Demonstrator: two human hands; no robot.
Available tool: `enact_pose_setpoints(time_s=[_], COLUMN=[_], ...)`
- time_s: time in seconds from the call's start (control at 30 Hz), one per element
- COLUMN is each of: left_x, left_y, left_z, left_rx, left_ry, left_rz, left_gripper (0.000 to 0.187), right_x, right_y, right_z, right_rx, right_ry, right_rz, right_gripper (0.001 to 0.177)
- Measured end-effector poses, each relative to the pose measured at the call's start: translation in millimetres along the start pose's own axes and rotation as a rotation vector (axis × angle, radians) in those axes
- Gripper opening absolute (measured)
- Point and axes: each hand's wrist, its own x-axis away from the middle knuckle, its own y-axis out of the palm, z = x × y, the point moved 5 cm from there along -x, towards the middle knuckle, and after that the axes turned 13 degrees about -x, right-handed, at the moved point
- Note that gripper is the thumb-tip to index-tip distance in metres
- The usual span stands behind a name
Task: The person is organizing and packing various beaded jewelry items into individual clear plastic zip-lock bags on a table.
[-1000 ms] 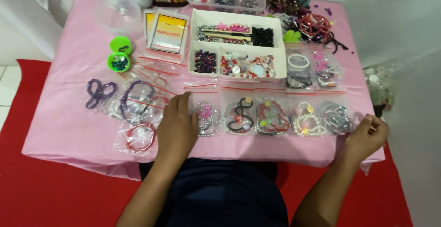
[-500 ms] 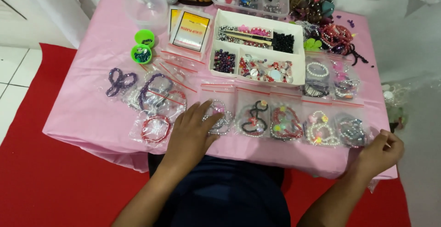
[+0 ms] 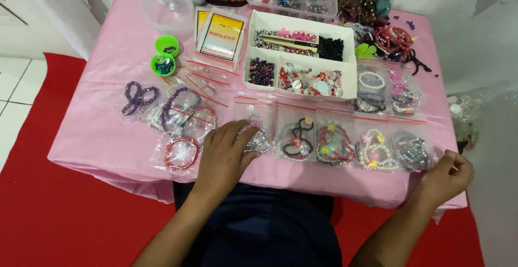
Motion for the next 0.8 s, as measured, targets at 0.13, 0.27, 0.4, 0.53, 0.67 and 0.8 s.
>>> enact_pose_setpoints(time_s=[0.13,0.27,0.4,0.53,0.67,0.8], left_x=[-2,-4,2,24,29,24], left_y=[10,-2,-30,-36,-27,-32], left_z=[-1,-5,-35,-82,-105,-111], left_rx=[0.020,0.063,-0.097,-0.323,-0.260,0.025], left_ry=[-0.031,-0.115,-0.332,-0.567,-0.661,-0.758], left_rz=[-0.007,-0.001,0.037,-0.008,-0.130,-0.216], left_gripper=[0.038,0.061,0.052,0.084,0.069,0.049], right_x=[0,3,4,-3,-5,13], right_y=[1,2,2,-1,-1,6], right_z=[-2,-10,-13,8,11,-47], right_rx=[-0.017,-0.009,-0.012,-0.030,-0.064,-0.168], right_ry=[0.015,0.043,0.067,-0.019,0.014,0.258], right_rz=[0.002,0.017,0.038,0.018,0.061,0.152], right_gripper=[0.007,0.007,0.007,0.008,0.013,0.008])
